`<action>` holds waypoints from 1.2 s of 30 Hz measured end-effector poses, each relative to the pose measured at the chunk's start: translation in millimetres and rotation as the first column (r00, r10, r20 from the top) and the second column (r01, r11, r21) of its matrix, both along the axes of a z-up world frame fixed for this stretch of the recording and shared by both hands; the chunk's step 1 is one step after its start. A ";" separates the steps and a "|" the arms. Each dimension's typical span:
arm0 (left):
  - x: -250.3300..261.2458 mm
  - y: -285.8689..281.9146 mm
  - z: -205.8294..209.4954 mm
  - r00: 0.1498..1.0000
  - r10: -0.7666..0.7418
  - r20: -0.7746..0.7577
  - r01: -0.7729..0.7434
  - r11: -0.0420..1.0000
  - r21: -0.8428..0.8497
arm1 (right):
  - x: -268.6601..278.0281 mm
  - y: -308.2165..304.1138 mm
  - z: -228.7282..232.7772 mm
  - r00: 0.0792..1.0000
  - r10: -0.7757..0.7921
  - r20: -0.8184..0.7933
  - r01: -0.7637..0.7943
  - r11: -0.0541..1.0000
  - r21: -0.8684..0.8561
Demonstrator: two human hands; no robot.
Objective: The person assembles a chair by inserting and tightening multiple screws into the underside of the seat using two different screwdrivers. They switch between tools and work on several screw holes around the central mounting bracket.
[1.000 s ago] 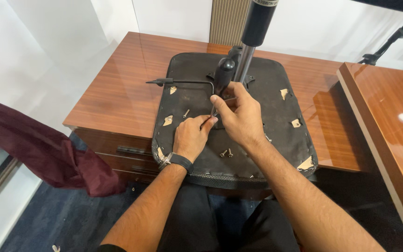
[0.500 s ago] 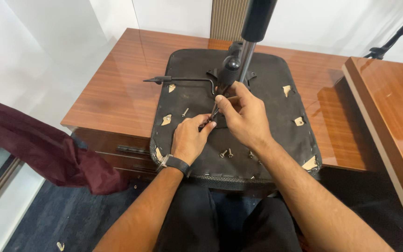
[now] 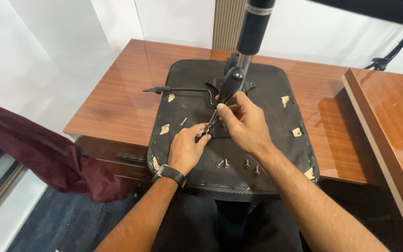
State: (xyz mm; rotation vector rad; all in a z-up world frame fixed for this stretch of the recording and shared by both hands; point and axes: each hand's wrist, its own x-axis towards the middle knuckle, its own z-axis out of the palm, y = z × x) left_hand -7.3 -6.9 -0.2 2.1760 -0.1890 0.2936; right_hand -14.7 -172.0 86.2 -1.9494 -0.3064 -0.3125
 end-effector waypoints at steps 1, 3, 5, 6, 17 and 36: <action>-0.1 0.3 1.0 1.000 -0.017 -0.006 0.017 1.000 -0.018 | 0.7 -1.4 -0.6 1.000 0.007 0.004 -0.007 1.000 0.002; -0.2 2.7 2.9 0.999 -0.043 -0.019 0.042 0.997 -0.060 | 3.4 -3.0 -1.5 1.000 0.030 0.009 -0.030 1.000 -0.001; -0.2 1.8 0.6 0.999 -0.047 -0.017 0.046 0.997 -0.064 | 4.5 -6.4 -5.4 0.997 0.073 0.017 -0.074 0.997 0.039; 1.3 2.8 1.1 0.998 -0.055 -0.013 0.054 0.997 -0.054 | 5.4 -7.4 -6.9 0.996 0.088 0.026 -0.090 0.994 0.069; -1.1 3.9 0.6 0.997 -0.056 -0.061 0.046 0.988 -0.149 | 1.1 -5.5 0.4 0.986 0.164 -0.006 -0.164 0.986 -0.011; -1.4 1.5 6.2 0.997 0.023 -0.068 -0.033 0.989 -0.146 | 22.2 -3.3 11.5 0.938 0.333 -0.096 -0.340 0.938 -0.071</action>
